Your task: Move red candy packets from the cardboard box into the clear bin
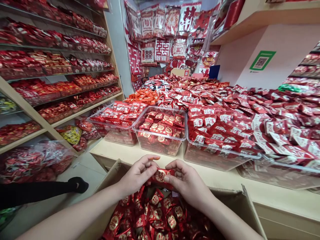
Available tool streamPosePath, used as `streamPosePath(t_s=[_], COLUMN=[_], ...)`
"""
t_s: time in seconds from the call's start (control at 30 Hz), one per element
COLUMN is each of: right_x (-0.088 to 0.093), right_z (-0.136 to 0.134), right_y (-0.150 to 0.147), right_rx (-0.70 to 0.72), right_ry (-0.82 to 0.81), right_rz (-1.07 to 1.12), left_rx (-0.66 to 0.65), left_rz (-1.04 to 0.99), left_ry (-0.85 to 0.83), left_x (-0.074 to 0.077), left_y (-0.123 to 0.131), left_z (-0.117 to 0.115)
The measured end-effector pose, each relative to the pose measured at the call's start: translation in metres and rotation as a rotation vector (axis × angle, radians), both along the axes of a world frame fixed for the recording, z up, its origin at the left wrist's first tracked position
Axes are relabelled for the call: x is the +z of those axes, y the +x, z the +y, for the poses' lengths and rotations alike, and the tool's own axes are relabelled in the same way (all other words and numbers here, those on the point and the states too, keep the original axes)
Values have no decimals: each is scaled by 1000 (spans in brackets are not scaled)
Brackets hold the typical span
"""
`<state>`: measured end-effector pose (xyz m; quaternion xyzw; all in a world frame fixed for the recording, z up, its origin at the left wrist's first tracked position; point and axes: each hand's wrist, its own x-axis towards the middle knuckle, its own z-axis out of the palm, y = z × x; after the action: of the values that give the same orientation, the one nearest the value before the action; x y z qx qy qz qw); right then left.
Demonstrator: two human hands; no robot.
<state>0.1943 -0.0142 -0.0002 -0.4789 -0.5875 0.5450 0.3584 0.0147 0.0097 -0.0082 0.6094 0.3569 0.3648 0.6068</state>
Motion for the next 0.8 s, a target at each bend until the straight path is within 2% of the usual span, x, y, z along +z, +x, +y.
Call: streamPosePath(t_s=[0.13,0.23,0.3,0.4,0.47,0.57,0.7,0.8], right_x=[10,32,52,78,87,83,66,64], right_z=[-1,7,24,64,93,127,146,152], right_y=[5,4,1,-13,-27,-49,-70,-76], right_rx=[-95,-242,-313,-340,-281,-101,39,112], right_ry=[80,238,388,572,599,548,510,499], right_rz=[-48,-118,-237,-434,-560,-719,-802,-868], left_rx=[59,66,69,72,67,47,53,57], left_rz=[-6,-49,-45,3,40,86,113,152], left_ry=[-32,-68,-70,-52,-29,-6,14,59], left_x=[-4,-9,-12,-15,-15,-15,-15,-16], left_y=[-2,-2,-1,-1,-1,-2,-3,-3], left_z=[4,7,8,8,7,5,4,5])
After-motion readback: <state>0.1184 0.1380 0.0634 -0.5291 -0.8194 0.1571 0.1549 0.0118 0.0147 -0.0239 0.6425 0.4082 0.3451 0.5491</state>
